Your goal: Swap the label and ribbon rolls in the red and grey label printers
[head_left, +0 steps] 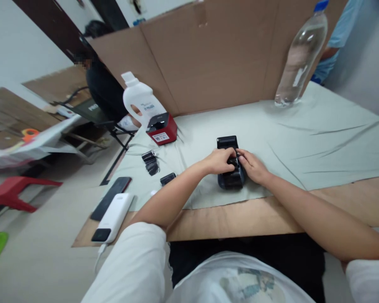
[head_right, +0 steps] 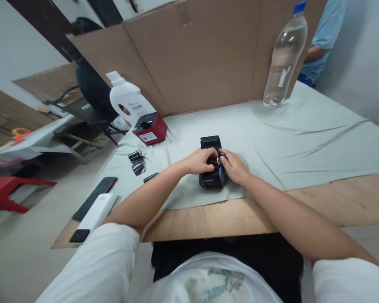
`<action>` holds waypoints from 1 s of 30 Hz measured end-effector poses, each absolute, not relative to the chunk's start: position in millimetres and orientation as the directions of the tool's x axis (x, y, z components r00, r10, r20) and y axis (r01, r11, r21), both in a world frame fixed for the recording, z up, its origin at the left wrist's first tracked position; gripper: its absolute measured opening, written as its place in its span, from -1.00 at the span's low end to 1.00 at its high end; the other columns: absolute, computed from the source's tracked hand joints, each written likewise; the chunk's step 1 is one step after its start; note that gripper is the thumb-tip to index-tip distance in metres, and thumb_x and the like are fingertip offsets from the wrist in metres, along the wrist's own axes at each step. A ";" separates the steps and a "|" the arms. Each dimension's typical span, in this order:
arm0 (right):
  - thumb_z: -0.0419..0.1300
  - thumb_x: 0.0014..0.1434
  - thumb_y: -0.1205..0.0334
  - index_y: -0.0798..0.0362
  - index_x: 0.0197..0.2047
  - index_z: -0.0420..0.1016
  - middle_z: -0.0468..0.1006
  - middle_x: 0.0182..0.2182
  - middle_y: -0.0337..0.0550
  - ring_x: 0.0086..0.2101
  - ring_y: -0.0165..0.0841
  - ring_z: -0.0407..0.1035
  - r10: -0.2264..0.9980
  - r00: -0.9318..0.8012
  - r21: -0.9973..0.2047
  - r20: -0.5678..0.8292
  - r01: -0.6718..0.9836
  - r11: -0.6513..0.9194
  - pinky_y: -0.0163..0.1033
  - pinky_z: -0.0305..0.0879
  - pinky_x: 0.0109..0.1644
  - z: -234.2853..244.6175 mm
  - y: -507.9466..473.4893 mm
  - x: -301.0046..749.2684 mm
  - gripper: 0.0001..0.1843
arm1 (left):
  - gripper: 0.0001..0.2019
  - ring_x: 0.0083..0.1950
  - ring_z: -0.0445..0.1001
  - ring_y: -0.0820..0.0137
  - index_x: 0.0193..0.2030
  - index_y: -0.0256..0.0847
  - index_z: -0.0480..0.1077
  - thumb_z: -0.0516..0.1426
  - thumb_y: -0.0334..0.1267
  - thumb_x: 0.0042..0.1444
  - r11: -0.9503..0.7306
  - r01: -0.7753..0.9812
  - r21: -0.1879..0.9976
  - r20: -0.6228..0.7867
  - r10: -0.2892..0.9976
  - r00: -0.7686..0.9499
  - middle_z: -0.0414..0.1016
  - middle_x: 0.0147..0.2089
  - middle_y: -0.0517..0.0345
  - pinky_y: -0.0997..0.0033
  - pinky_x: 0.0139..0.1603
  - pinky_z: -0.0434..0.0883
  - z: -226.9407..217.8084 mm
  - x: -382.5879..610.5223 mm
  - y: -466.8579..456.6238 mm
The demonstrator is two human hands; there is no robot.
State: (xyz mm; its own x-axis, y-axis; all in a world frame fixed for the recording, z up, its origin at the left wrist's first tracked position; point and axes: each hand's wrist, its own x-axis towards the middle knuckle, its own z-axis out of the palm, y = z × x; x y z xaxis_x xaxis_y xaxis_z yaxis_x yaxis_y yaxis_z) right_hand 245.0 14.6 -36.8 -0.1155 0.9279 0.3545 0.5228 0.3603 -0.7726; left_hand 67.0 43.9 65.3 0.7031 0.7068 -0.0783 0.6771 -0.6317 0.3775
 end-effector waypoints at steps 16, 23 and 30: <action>-0.10 0.30 -0.19 -0.02 0.12 0.37 0.47 0.09 0.00 0.10 -0.12 0.33 0.942 -0.101 -0.827 0.321 0.455 0.330 0.10 0.19 0.23 -24.2 9.1 243.4 -0.46 | -0.65 0.10 0.36 0.21 0.03 -0.20 0.35 0.09 -0.07 0.18 -0.437 0.535 0.723 0.375 0.899 0.226 0.40 0.08 -0.09 0.14 0.15 0.31 27.2 34.5 43.0; -0.11 0.24 -0.35 -0.01 -0.03 0.32 0.53 -0.09 -0.02 -0.07 -0.17 0.43 0.951 0.032 -0.886 0.309 0.374 0.275 0.05 0.30 0.11 -21.5 7.8 245.0 -0.41 | -0.33 0.33 0.26 0.21 0.36 -0.12 -0.04 -0.19 0.24 0.26 -0.115 0.082 0.990 0.093 0.967 0.236 0.30 0.29 -0.15 0.09 0.24 0.22 -13.4 29.7 49.2; -0.12 0.25 -0.34 -0.04 0.02 0.29 0.55 -0.07 -0.02 -0.04 -0.18 0.43 0.957 0.043 -0.906 0.286 0.336 0.256 0.06 0.28 0.12 -22.6 7.5 247.4 -0.41 | -0.51 -0.01 0.49 0.26 -0.03 -0.18 0.31 -0.05 0.20 0.19 -0.202 0.048 0.978 0.189 0.963 0.193 0.54 -0.13 -0.01 0.18 0.07 0.35 -10.0 27.3 46.9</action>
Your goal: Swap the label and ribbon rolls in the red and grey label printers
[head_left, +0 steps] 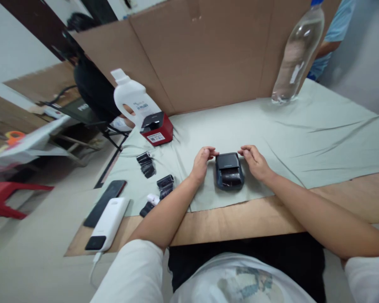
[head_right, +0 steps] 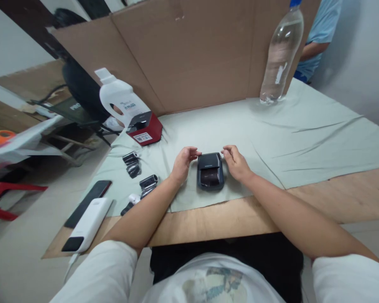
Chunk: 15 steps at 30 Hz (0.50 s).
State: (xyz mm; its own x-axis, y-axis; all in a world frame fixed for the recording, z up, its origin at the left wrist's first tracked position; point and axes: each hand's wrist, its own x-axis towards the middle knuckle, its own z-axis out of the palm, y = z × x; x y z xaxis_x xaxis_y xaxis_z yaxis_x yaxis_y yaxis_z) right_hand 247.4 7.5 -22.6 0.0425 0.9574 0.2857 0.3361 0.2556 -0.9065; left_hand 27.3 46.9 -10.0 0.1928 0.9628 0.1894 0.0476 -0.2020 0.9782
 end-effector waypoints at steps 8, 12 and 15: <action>-0.03 0.23 -0.27 -0.04 0.09 0.43 0.55 -0.05 0.02 0.04 0.00 0.34 0.943 -0.124 -0.715 0.309 0.623 0.317 0.20 0.21 0.19 -18.7 5.3 247.5 -0.41 | -0.52 0.22 0.33 0.14 0.13 -0.21 0.35 0.02 0.07 0.21 -0.427 0.506 0.749 0.239 0.887 0.395 0.44 0.14 -0.12 0.05 0.30 0.16 -6.9 25.8 43.2; 0.06 0.19 -0.23 -0.01 0.19 0.34 0.45 0.05 0.05 -0.03 -0.09 0.41 0.949 -0.154 -0.821 0.276 0.475 0.316 0.10 0.34 0.10 -10.7 -0.5 246.1 -0.36 | -0.46 0.23 0.31 0.13 0.19 -0.24 0.31 -0.02 0.09 0.24 -0.545 0.434 0.717 0.327 0.813 0.481 0.39 0.19 -0.16 0.06 0.30 0.17 2.4 26.2 33.1; 0.17 0.12 -0.20 0.00 0.24 0.29 0.40 0.09 0.07 -0.09 -0.14 0.43 0.950 -0.195 -0.879 0.243 0.371 0.300 0.05 0.41 0.03 -6.2 -4.3 246.0 -0.29 | -0.41 0.21 0.33 0.12 0.21 -0.24 0.30 0.07 0.12 0.17 -0.524 0.303 0.796 0.340 0.801 0.492 0.37 0.18 -0.17 0.07 0.26 0.21 4.8 27.6 29.8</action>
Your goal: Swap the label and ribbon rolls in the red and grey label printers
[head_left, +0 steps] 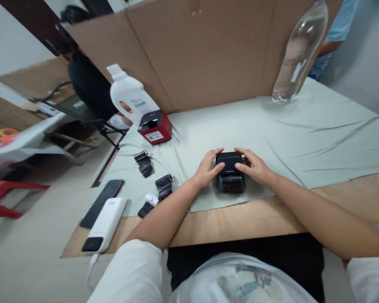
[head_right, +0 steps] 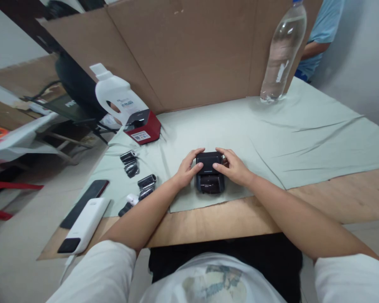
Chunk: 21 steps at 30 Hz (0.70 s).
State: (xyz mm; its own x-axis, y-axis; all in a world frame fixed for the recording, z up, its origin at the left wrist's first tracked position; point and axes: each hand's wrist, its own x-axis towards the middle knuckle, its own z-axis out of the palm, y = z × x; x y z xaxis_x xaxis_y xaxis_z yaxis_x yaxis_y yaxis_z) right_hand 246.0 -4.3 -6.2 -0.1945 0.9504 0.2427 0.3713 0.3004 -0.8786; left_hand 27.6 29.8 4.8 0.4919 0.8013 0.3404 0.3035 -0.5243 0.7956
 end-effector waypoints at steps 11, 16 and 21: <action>0.25 0.07 -0.07 -0.02 0.22 0.26 0.36 0.16 0.06 0.13 -0.04 0.31 0.939 -0.281 -0.932 0.199 0.243 0.270 0.10 0.33 0.17 1.4 -10.6 242.4 -0.31 | -0.32 0.10 0.43 0.14 0.17 -0.15 0.31 0.33 0.00 -0.10 -0.172 0.100 0.980 0.080 0.801 0.593 0.41 0.14 -0.07 0.17 0.12 0.35 13.2 28.5 27.1; 0.25 0.07 -0.07 -0.02 0.21 0.24 0.36 0.14 0.07 0.11 -0.04 0.32 0.937 -0.276 -0.924 0.215 0.254 0.287 0.13 0.31 0.17 -0.7 -11.6 240.8 -0.32 | -0.32 0.09 0.43 0.16 0.15 -0.17 0.32 0.35 -0.05 -0.12 -0.162 0.077 0.984 0.090 0.817 0.570 0.42 0.12 -0.06 0.17 0.12 0.35 9.6 30.1 26.9; 0.21 0.09 -0.20 -0.01 0.26 0.12 0.34 0.13 0.10 -0.02 -0.13 0.40 0.974 -0.201 -0.971 0.109 0.187 0.147 0.11 0.31 0.13 -11.9 -6.0 239.2 -0.21 | -0.33 0.02 0.46 0.18 0.07 -0.17 0.37 0.39 -0.06 -0.23 -0.009 -0.048 0.999 0.031 0.876 0.481 0.49 0.01 -0.01 0.16 0.09 0.37 -6.8 33.9 32.9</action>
